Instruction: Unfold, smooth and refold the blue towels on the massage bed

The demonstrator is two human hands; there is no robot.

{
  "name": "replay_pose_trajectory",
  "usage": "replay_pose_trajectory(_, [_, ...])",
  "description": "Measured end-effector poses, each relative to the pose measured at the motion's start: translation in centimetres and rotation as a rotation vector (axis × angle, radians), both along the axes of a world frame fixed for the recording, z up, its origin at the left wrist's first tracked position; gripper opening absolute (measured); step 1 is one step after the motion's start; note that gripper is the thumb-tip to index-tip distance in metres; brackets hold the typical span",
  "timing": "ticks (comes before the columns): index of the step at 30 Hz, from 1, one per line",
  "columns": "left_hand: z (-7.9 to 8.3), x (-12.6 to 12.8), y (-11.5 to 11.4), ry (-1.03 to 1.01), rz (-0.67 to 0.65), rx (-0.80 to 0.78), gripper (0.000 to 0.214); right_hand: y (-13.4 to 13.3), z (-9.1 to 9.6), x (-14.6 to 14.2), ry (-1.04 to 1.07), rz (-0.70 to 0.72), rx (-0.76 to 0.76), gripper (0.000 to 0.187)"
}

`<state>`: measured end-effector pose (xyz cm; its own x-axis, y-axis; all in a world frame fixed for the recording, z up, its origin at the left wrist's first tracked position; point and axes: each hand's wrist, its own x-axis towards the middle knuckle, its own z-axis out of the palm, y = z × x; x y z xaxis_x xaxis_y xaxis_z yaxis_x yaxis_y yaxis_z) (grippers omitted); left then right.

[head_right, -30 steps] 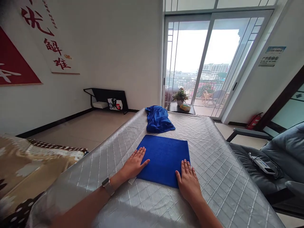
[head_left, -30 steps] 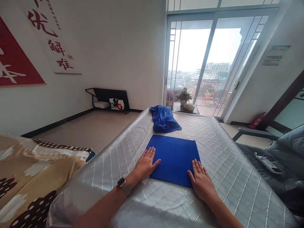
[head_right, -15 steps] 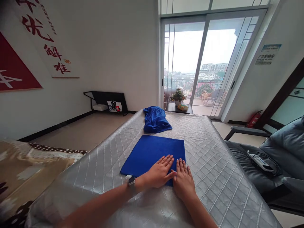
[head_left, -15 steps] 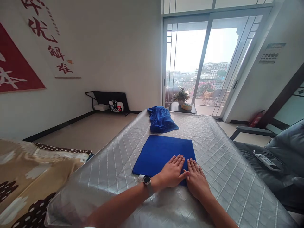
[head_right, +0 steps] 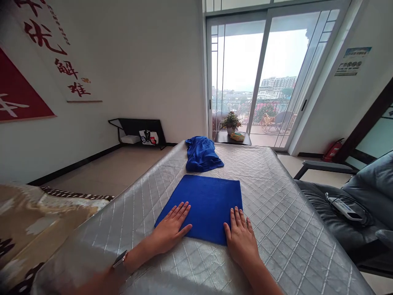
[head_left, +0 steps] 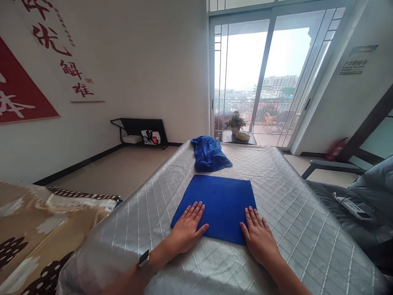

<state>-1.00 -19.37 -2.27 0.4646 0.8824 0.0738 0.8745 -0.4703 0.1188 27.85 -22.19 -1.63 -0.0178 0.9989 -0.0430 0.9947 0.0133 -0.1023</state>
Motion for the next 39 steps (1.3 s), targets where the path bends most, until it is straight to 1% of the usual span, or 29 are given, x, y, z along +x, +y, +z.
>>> replay_pose_trajectory(3, [-0.8, -2.1, -0.9, 0.000, 0.075, 0.062, 0.072, 0.0, -0.2, 0.0, -0.026, 0.003, 0.008, 0.066])
replay_pose_trajectory(7, [-0.9, -2.2, -1.6, -0.016, 0.099, 0.058, 0.075, -0.2, 0.3, -0.2, -0.085, 0.015, -0.017, 0.066])
replay_pose_trajectory(9, [-0.9, -1.9, -1.6, -0.025, 0.106, 0.047, 0.076, -0.2, 1.1, -0.2, -0.127, 0.030, -0.044, 0.066])
replay_pose_trajectory(12, [-0.9, -1.7, -1.5, -0.048, 0.101, 0.064, 0.075, 0.4, 2.7, -0.5, -0.169, 0.054, -0.091, 0.065])
replay_pose_trajectory(15, [-1.0, -1.9, -1.5, -0.060, 0.093, 0.080, 0.074, 2.1, 4.4, -1.2, -0.181, 0.084, -0.089, 0.063])
replay_pose_trajectory(17, [-1.0, -1.9, -1.5, -0.060, 0.089, 0.080, 0.073, 3.5, 5.0, -1.8, -0.185, 0.085, -0.049, 0.063])
replay_pose_trajectory(19, [-1.0, -2.0, -1.6, -0.056, 0.085, 0.081, 0.073, 5.0, 4.8, -2.2, -0.182, 0.048, -0.009, 0.064])
replay_pose_trajectory(21, [-1.0, -1.9, -1.6, -0.051, 0.086, 0.090, 0.072, 6.0, 3.8, -2.3, -0.171, -0.006, 0.010, 0.065])
replay_pose_trajectory(25, [-1.3, -1.9, -1.6, -0.025, 0.103, 0.101, 0.073, 6.5, 1.9, -1.9, -0.120, -0.029, 0.021, 0.067])
replay_pose_trajectory(27, [-1.5, -1.9, -1.5, -0.012, 0.106, 0.109, 0.073, 6.3, 1.5, -1.5, -0.097, -0.044, 0.006, 0.067])
replay_pose_trajectory(31, [-1.5, -2.3, -1.3, 0.013, 0.091, 0.100, 0.073, 6.2, 1.8, -0.9, -0.075, -0.072, -0.033, 0.067])
replay_pose_trajectory(34, [-1.0, -2.8, -0.9, 0.048, 0.078, 0.033, 0.076, 6.3, 1.8, -0.7, -0.058, -0.070, -0.031, 0.067])
replay_pose_trajectory(36, [-0.2, -2.5, -0.6, 0.067, 0.079, -0.010, 0.079, 6.4, 1.7, -0.7, -0.041, -0.070, -0.023, 0.067])
replay_pose_trajectory(38, [0.8, -1.4, -0.3, 0.068, 0.066, -0.017, 0.082, 6.4, 1.5, -0.8, -0.027, -0.073, -0.016, 0.067])
replay_pose_trajectory(39, [1.4, -0.4, -0.2, 0.060, 0.041, -0.007, 0.082, 6.4, 1.5, -0.8, -0.022, -0.075, -0.014, 0.067])
